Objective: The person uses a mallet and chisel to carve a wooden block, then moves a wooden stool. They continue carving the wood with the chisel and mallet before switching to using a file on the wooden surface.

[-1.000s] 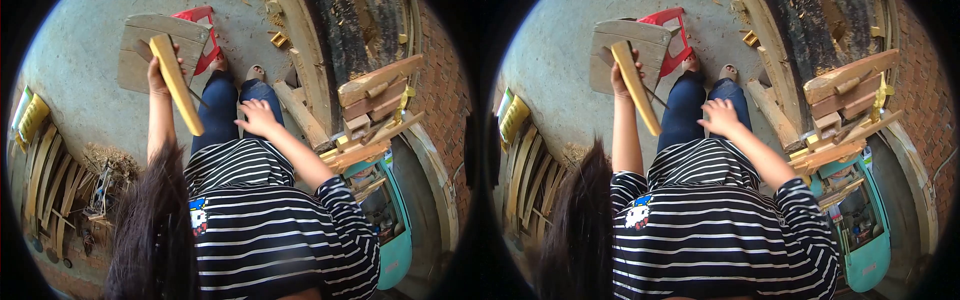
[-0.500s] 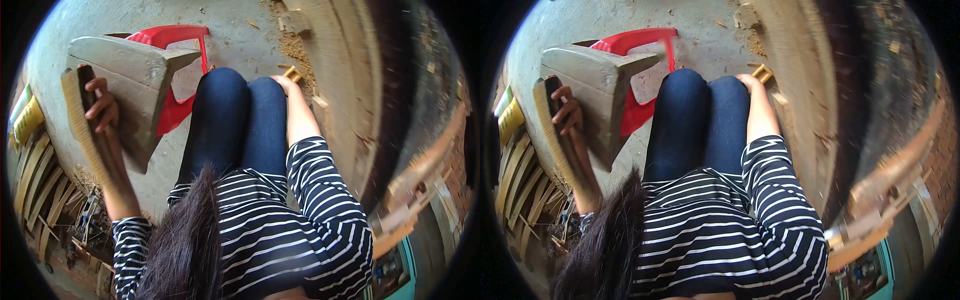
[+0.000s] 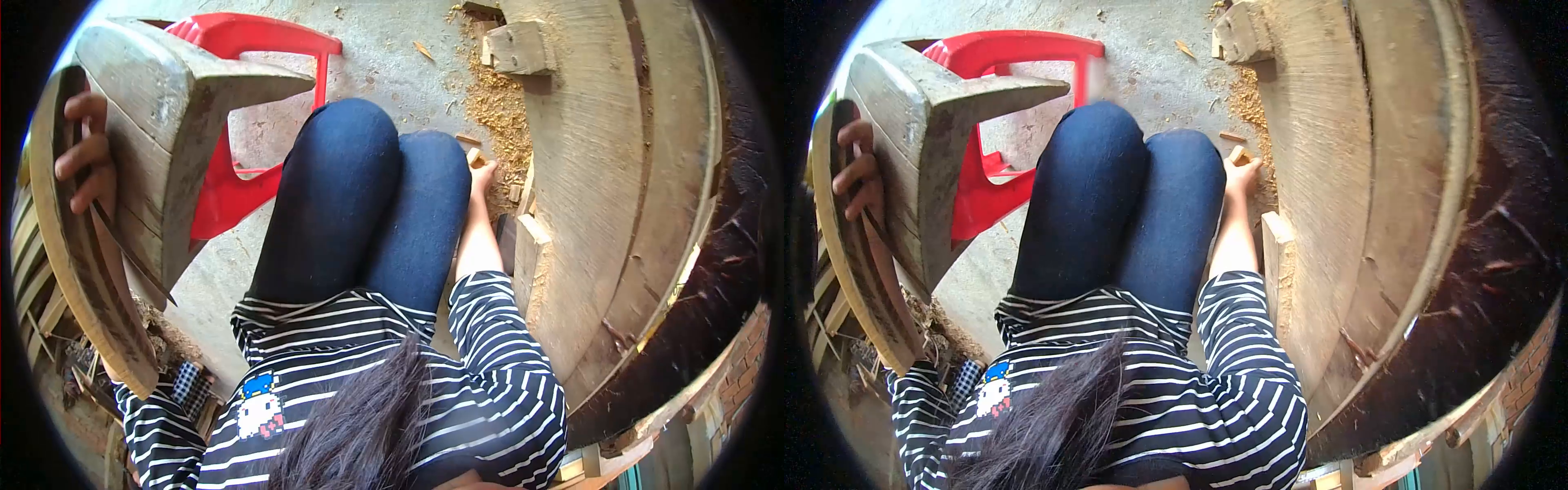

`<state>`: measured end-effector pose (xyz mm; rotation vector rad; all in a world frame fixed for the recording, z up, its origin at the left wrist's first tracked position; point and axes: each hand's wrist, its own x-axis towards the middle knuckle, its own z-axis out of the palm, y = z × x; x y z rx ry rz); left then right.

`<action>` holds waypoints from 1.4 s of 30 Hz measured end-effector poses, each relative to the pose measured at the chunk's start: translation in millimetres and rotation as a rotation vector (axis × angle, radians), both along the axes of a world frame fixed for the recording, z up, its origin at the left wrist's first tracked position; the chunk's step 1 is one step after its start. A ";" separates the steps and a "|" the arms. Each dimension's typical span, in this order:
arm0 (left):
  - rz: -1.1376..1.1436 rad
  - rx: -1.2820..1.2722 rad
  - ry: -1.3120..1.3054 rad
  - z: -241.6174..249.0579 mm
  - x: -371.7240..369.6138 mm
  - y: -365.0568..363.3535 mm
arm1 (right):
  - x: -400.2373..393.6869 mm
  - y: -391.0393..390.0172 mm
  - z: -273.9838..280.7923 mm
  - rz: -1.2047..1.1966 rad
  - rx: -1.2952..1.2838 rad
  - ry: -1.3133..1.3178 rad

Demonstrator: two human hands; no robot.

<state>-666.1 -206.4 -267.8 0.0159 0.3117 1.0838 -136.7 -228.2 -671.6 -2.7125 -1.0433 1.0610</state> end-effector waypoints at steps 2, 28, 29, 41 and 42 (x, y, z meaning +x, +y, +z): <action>-0.101 0.157 -0.102 -10.7 -9.7 7.1 | -7.5 -17.4 -5.4 0.027 0.175 0.059; -0.400 -0.594 0.719 70.6 75.4 -22.6 | -117.7 -36.8 457.3 0.847 -0.128 0.346; -0.552 -0.591 0.700 76.4 76.9 -27.8 | -110.1 -42.6 478.2 0.759 -0.029 0.368; -1.796 -0.133 1.463 165.3 25.7 -82.2 | 113.9 158.1 610.0 0.463 0.715 -0.452; -1.797 -0.080 1.493 160.2 7.6 -103.5 | 142.9 180.4 581.3 0.500 0.880 -0.455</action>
